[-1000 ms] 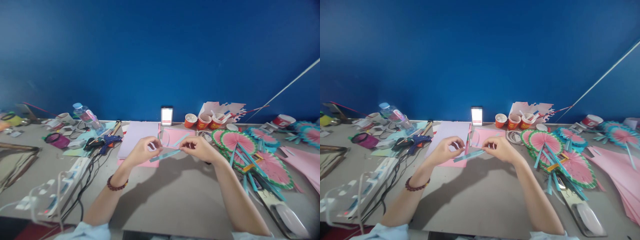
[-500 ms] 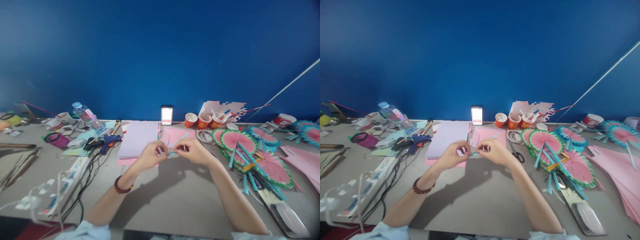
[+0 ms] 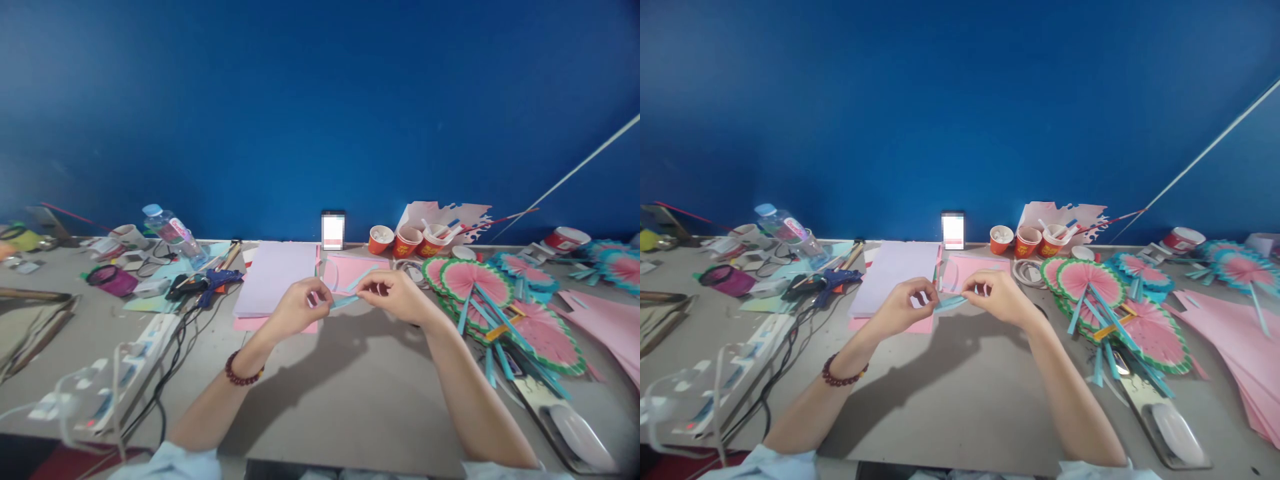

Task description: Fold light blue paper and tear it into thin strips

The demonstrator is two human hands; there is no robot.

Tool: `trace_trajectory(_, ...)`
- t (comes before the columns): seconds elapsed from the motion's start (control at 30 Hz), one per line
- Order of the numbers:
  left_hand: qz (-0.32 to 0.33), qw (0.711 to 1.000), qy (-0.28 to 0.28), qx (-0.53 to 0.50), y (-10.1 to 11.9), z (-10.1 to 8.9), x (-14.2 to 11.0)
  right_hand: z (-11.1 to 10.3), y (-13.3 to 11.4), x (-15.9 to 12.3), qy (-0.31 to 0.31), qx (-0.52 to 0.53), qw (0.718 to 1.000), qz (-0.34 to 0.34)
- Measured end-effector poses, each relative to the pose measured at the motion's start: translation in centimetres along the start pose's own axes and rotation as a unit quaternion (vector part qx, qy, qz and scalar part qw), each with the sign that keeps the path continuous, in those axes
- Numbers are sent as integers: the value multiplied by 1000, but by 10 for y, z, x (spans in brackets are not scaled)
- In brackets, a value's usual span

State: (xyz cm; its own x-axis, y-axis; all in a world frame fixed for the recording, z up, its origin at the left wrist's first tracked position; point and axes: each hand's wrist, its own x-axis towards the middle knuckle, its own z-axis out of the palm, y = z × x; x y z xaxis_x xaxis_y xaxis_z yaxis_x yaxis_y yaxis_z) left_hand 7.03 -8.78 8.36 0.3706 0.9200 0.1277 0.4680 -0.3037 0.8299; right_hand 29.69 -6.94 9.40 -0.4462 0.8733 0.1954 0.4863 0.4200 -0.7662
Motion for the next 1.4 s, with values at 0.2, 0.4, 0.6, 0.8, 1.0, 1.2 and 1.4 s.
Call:
trace_trajectory(0.2,2,1000,-5,4,-2,-7,0,-14,3,-3,27,-12,999,13)
trace_trajectory(0.4,3,1000,-3,12,-1,-17,1,-28,14,-8,58,-14,998,26)
trace_trajectory(0.6,8,999,-7,32,-4,-30,1,-37,17,-11,69,-9,997,37)
trace_trajectory(0.8,21,995,-11,101,-6,-41,-1,-32,19,-7,51,10,998,46)
trace_trajectory(1.0,75,993,-9,88,0,-19,0,-10,8,0,-25,51,998,37)
trace_trajectory(1.2,57,991,-30,117,-2,0,-1,4,1,2,-46,-2,999,-9)
trace_trajectory(1.4,69,989,-26,132,1,5,-3,17,-5,3,-46,-45,993,-102)
